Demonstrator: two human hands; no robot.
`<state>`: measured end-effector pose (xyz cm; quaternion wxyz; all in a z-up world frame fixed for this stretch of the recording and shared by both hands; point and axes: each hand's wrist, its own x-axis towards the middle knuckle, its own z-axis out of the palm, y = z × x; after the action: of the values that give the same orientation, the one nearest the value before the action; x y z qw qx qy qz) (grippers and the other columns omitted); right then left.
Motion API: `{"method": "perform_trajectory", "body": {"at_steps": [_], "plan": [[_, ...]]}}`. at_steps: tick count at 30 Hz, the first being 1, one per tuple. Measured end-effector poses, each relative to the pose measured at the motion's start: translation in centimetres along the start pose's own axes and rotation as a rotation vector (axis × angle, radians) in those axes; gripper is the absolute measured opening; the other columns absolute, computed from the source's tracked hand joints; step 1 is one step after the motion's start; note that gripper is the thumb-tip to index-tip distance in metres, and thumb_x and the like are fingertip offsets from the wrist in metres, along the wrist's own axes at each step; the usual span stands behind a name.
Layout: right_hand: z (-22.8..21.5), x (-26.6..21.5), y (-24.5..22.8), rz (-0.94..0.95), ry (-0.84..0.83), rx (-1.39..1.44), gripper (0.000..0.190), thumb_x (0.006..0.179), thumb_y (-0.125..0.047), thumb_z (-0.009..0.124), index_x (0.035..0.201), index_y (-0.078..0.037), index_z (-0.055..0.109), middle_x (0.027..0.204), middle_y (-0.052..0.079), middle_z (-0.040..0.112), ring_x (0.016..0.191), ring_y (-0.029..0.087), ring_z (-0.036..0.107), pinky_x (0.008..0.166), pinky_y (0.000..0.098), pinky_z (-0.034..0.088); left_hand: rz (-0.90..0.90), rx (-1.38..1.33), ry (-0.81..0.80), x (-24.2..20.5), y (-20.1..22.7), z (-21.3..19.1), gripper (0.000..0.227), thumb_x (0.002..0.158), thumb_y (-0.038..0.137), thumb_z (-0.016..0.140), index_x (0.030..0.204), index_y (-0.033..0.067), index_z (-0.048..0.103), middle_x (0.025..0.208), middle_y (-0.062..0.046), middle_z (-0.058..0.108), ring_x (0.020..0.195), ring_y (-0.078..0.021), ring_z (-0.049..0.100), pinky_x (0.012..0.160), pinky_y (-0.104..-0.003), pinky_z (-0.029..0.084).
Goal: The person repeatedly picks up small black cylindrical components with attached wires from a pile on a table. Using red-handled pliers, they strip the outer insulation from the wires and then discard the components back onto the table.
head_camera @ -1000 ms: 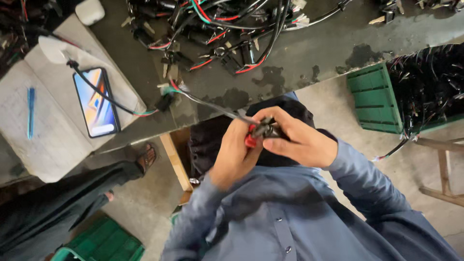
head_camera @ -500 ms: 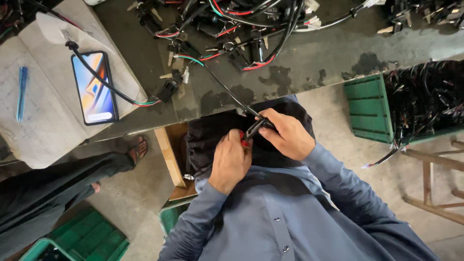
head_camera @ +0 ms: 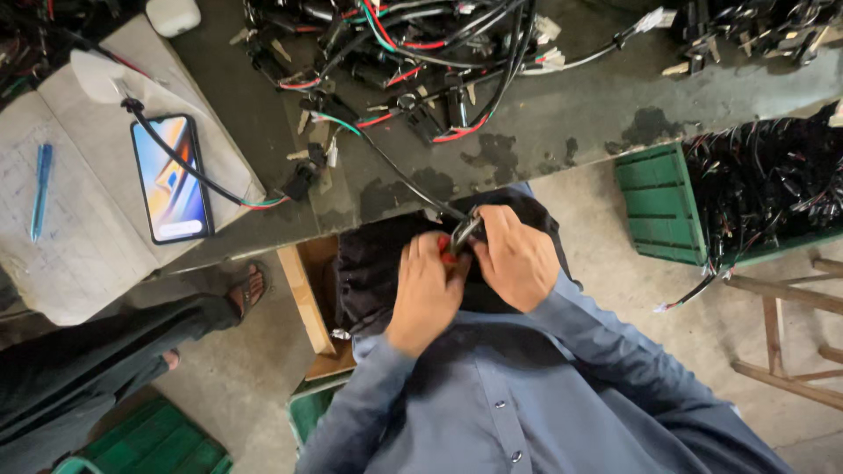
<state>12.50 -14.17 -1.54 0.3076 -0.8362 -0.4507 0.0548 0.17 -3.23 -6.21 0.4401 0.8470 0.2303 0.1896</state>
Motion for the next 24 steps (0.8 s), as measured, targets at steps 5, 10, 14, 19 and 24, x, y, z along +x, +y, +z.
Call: {"method": "perform_trajectory", "body": {"at_steps": [5,10,14,19,24], "plan": [[-3.7,2.2,-0.5,0.018,-0.328,0.215,0.030,0.092,-0.022,0.073,0.110,-0.003,0.059,0.087,0.016,0.067,0.082,0.039,0.067,0.069,0.0452,0.050,-0.385,-0.125,-0.346,1.8,2.3,-1.8,0.026,0.093,0.020,0.072,0.107,0.0047,0.057,0.086,-0.018,0.064,0.084,-0.0397,0.067,0.080,-0.047,0.054],[-8.3,1.6,-0.8,-0.144,-0.599,0.575,0.030,0.092,-0.021,0.068,0.114,-0.002,0.060,0.088,0.015,0.066,0.078,0.034,0.067,0.067,0.0398,0.052,0.621,-0.082,0.010,4.2,3.0,-4.4,0.041,0.078,-0.001,0.072,0.113,0.0023,0.052,0.107,-0.017,0.059,0.104,-0.0428,0.061,0.096,-0.054,0.049],[-7.8,1.4,-0.8,-0.056,-0.560,0.524,0.030,0.092,-0.022,0.069,0.114,-0.004,0.060,0.085,0.015,0.066,0.077,0.034,0.067,0.067,0.0400,0.051,0.626,-0.096,-0.046,4.4,0.9,-3.9,0.040,0.080,0.001,0.075,0.113,0.0026,0.052,0.107,-0.016,0.058,0.104,-0.0418,0.061,0.094,-0.050,0.052],[-1.4,0.9,-0.3,0.058,-0.264,-0.067,0.026,0.089,-0.024,0.070,0.104,-0.005,0.061,0.092,0.018,0.066,0.083,0.039,0.066,0.066,0.0453,0.049,-0.216,-0.026,-0.262,0.3,-0.7,-0.4,0.025,0.091,0.016,0.073,0.105,0.0025,0.058,0.091,-0.018,0.064,0.091,-0.0398,0.064,0.080,-0.046,0.052],[-2.4,1.3,3.7,0.125,-0.447,0.297,0.031,0.080,-0.022,0.075,0.105,-0.006,0.066,0.085,0.013,0.069,0.078,0.027,0.070,0.066,0.0404,0.055,-0.152,0.094,-0.281,-0.1,0.4,-3.0,0.030,0.085,0.024,0.077,0.099,0.0046,0.059,0.083,-0.013,0.067,0.083,-0.0365,0.065,0.073,-0.045,0.050]]}}
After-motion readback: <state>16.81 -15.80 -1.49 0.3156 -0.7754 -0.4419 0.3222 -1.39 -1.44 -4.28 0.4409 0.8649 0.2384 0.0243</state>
